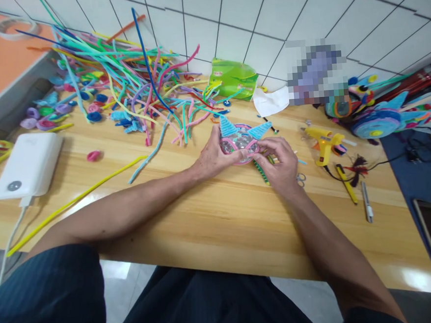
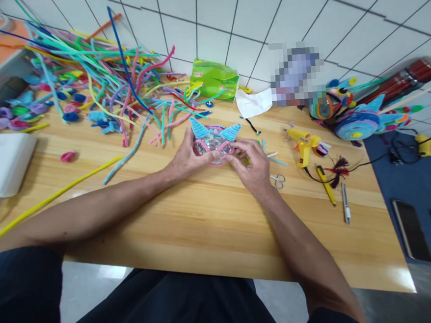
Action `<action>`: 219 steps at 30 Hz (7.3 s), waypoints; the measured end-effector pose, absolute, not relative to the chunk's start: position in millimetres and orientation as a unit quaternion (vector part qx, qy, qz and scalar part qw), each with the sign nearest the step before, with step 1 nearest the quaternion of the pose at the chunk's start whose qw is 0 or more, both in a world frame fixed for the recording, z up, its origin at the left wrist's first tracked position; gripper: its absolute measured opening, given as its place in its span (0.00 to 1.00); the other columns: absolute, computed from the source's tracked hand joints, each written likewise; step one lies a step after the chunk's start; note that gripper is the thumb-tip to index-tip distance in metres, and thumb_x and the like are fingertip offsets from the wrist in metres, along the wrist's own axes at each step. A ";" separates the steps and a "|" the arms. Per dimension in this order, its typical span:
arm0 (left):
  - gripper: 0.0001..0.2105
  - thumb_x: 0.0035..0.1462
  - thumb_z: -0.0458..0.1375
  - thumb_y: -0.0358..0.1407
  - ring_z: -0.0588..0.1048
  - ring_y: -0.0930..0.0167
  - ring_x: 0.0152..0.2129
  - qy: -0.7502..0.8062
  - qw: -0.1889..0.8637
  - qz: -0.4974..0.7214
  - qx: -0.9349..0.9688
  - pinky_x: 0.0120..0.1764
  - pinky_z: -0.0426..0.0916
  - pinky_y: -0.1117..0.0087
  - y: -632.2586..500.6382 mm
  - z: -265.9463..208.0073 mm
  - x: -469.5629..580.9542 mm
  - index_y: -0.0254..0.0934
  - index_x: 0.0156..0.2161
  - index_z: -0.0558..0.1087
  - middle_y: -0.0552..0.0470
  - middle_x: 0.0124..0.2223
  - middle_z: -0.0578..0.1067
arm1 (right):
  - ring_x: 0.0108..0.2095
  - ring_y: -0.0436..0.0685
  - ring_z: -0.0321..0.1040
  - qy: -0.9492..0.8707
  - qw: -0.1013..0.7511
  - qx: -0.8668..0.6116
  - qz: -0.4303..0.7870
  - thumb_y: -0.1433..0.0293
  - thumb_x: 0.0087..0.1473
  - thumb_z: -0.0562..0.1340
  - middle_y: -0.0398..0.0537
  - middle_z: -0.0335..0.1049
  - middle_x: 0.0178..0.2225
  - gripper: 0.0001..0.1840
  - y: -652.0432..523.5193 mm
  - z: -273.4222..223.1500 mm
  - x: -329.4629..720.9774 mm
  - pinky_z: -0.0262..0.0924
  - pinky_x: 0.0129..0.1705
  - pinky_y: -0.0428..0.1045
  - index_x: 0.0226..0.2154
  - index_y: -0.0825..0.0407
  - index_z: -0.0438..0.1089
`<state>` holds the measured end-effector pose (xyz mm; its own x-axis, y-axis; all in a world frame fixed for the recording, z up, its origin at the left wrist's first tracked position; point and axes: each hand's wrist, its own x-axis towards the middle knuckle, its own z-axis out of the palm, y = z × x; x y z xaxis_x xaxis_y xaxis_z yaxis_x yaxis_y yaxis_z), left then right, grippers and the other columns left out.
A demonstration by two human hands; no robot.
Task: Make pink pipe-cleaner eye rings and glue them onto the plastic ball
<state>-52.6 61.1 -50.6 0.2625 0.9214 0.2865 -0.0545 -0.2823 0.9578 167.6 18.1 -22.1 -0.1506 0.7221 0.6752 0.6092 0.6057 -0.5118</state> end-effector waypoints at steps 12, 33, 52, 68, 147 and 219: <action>0.38 0.55 0.74 0.59 0.80 0.58 0.54 0.351 0.455 0.513 0.638 0.60 0.78 0.51 60.8 -53.9 -51.3 0.44 0.59 0.61 0.45 0.57 0.76 | 0.42 0.61 0.79 -0.751 0.470 -0.457 0.079 0.61 0.66 0.72 0.51 0.81 0.47 0.11 17.3 -22.9 168.6 0.79 0.41 0.59 0.50 0.43 0.81; 0.44 0.53 0.74 0.61 0.79 0.55 0.59 0.328 0.482 0.511 0.632 0.63 0.76 0.48 63.0 -53.7 -49.6 0.44 0.63 0.58 0.40 0.62 0.74 | 0.39 0.60 0.77 -0.745 0.485 -0.451 0.079 0.64 0.66 0.72 0.49 0.79 0.45 0.09 16.5 -23.4 164.4 0.78 0.38 0.57 0.49 0.43 0.80; 0.54 0.45 0.79 0.61 0.78 0.52 0.62 0.320 0.481 0.502 0.643 0.66 0.76 0.42 59.5 -49.1 -48.8 0.46 0.69 0.56 0.37 0.67 0.72 | 0.39 0.59 0.77 -0.741 0.471 -0.473 0.074 0.63 0.66 0.70 0.50 0.79 0.45 0.09 15.7 -23.0 163.5 0.79 0.38 0.56 0.48 0.45 0.78; 0.51 0.51 0.77 0.60 0.77 0.52 0.64 0.317 0.478 0.494 0.653 0.67 0.75 0.45 61.1 -49.5 -52.0 0.45 0.69 0.55 0.35 0.69 0.71 | 0.38 0.59 0.77 -0.739 0.481 -0.466 0.069 0.63 0.66 0.71 0.49 0.79 0.45 0.09 16.8 -26.0 163.4 0.79 0.38 0.57 0.49 0.44 0.78; 0.45 0.58 0.71 0.64 0.76 0.54 0.62 0.324 0.431 0.463 0.704 0.64 0.74 0.49 64.2 -49.6 -62.2 0.44 0.69 0.59 0.41 0.63 0.74 | 0.48 0.64 0.79 -0.786 0.463 -0.405 -0.067 0.74 0.65 0.70 0.55 0.78 0.49 0.24 9.2 -17.1 149.0 0.82 0.46 0.59 0.61 0.42 0.75; 0.43 0.59 0.68 0.66 0.77 0.50 0.65 0.327 0.438 0.453 0.704 0.65 0.76 0.44 80.9 -67.9 -89.5 0.52 0.71 0.61 0.41 0.70 0.72 | 0.34 0.52 0.74 -0.494 0.551 -0.444 0.505 0.52 0.43 0.84 0.40 0.78 0.34 0.31 32.2 -35.1 149.9 0.72 0.37 0.48 0.42 0.48 0.75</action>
<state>-89.5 80.9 -67.9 0.3753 0.8577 0.3513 0.0635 -0.4020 0.9134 149.9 32.2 -35.1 0.0019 0.9955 0.0949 -0.1186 0.0945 -0.9884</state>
